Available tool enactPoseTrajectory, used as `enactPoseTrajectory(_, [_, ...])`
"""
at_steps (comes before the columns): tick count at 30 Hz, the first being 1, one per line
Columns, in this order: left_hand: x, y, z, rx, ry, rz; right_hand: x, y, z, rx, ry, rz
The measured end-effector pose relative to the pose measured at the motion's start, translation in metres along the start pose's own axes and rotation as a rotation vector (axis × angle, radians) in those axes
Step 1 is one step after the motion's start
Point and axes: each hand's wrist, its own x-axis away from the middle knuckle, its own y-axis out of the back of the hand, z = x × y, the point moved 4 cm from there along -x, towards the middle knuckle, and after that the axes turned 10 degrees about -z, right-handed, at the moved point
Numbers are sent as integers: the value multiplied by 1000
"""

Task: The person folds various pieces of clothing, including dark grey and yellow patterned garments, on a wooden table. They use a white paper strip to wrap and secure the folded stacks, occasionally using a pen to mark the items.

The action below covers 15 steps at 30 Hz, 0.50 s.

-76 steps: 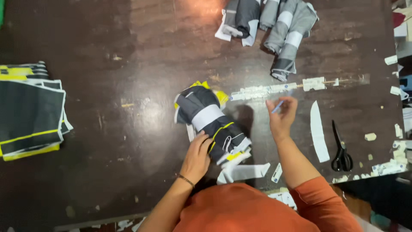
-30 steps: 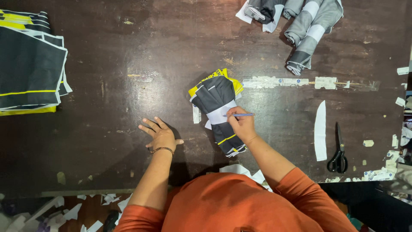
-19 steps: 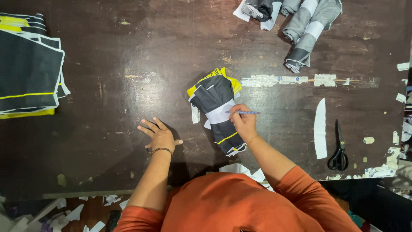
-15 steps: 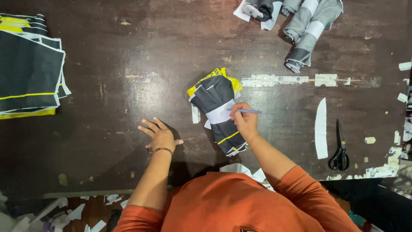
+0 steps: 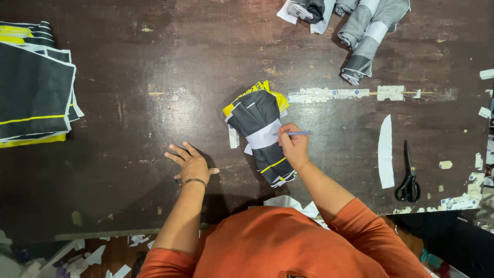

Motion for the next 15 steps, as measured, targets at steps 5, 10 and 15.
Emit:
enactPoseTrajectory(5, [4, 3, -2, -17, -12, -13, -5, 3, -14, 67, 46, 10])
enactPoseTrajectory(10, [-8, -12, 3, -6, -11, -53, -3, 18, 43, -20, 128, -132])
enactPoseTrajectory(15, [13, 7, -4, -13, -13, -70, 17, 41, 25, 331, 162, 45])
